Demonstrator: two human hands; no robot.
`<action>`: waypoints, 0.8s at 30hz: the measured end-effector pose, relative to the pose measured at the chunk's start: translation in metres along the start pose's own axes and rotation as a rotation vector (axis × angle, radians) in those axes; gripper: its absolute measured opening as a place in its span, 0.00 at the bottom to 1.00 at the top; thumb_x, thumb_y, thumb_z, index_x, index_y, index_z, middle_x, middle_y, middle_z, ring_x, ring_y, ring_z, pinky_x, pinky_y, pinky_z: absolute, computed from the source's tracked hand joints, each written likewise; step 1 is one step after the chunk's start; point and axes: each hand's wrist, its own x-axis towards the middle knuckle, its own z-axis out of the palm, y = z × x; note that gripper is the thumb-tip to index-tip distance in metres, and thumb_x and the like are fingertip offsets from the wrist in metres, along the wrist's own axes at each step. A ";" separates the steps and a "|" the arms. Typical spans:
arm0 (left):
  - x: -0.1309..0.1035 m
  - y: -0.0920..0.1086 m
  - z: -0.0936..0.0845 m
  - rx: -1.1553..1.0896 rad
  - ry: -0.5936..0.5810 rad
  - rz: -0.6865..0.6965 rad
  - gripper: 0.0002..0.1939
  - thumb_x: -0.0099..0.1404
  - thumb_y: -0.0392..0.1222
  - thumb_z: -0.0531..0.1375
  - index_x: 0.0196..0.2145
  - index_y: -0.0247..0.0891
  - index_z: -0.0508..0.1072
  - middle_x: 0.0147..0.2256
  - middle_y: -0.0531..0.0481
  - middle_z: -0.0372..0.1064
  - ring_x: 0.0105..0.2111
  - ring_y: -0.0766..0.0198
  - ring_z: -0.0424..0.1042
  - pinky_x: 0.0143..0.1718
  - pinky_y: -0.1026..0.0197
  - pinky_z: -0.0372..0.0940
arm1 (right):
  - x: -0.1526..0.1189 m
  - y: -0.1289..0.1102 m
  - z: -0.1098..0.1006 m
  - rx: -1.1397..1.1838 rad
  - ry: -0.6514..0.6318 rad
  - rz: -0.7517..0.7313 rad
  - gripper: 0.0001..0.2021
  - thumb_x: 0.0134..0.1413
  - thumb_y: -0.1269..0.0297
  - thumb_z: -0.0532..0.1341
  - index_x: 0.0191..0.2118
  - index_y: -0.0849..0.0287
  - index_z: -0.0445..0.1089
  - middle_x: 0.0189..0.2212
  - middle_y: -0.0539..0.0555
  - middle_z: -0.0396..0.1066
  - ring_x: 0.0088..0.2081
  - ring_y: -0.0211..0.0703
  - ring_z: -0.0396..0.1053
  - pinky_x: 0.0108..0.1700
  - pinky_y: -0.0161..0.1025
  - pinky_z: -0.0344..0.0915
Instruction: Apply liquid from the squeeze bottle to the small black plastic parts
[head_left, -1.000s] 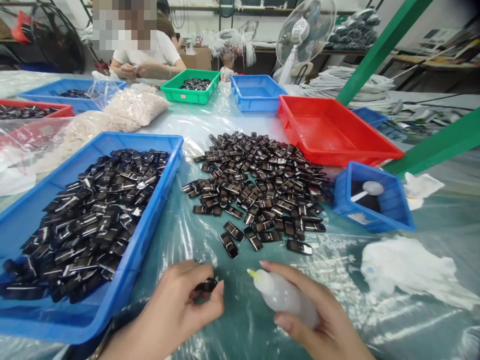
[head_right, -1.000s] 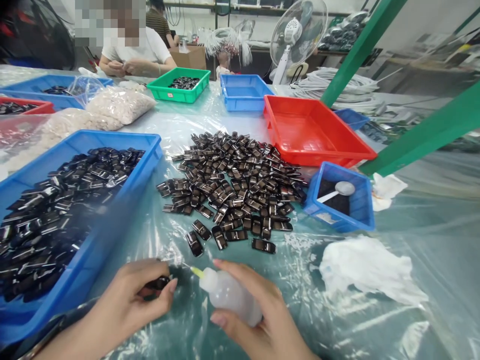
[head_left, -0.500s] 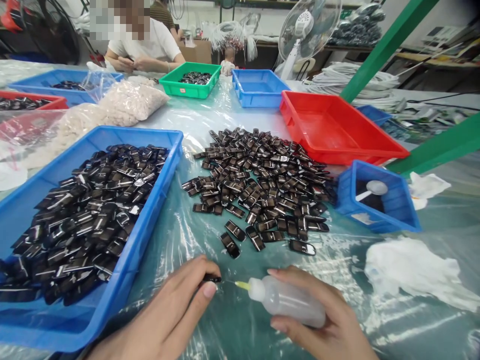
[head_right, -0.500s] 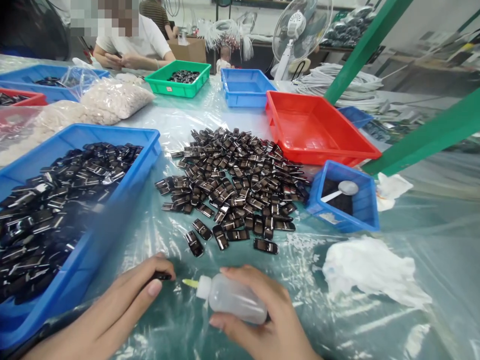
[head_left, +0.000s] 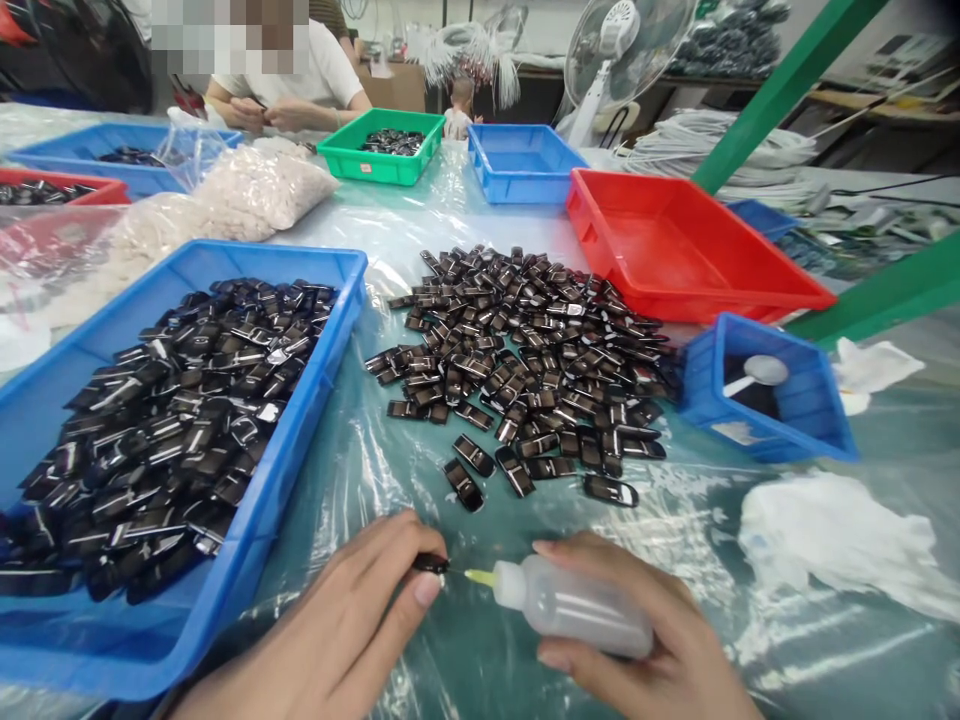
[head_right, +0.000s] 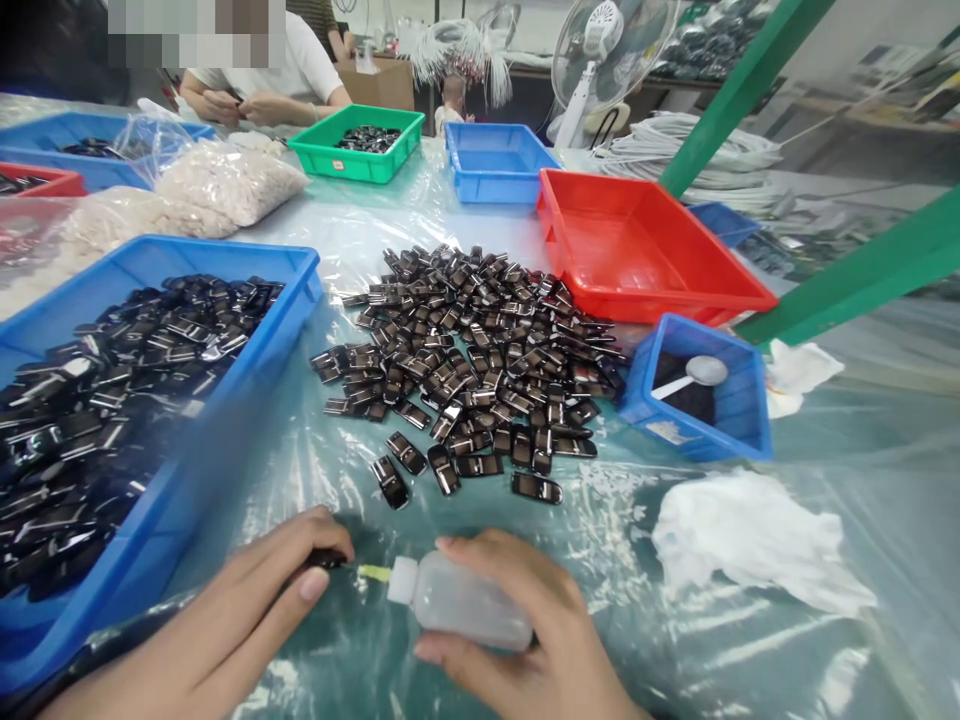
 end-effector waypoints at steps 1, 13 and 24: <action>0.000 0.000 0.000 0.004 -0.005 0.014 0.07 0.72 0.39 0.46 0.43 0.48 0.61 0.36 0.54 0.64 0.41 0.60 0.69 0.43 0.60 0.64 | 0.000 0.001 0.000 -0.011 0.010 0.007 0.20 0.44 0.55 0.70 0.46 0.46 0.72 0.36 0.49 0.76 0.34 0.40 0.76 0.39 0.31 0.72; 0.001 -0.001 0.001 0.037 -0.046 0.033 0.08 0.72 0.37 0.45 0.45 0.45 0.60 0.38 0.51 0.63 0.38 0.59 0.67 0.41 0.57 0.64 | 0.005 -0.002 -0.004 -0.058 -0.040 -0.100 0.21 0.43 0.59 0.72 0.46 0.51 0.71 0.35 0.49 0.77 0.34 0.37 0.77 0.38 0.26 0.72; -0.003 -0.007 0.003 0.154 -0.037 0.126 0.15 0.75 0.42 0.43 0.56 0.44 0.58 0.46 0.48 0.60 0.45 0.61 0.66 0.47 0.61 0.64 | 0.004 0.001 0.001 0.019 -0.088 -0.109 0.20 0.49 0.56 0.68 0.48 0.51 0.69 0.34 0.50 0.74 0.32 0.39 0.75 0.34 0.31 0.72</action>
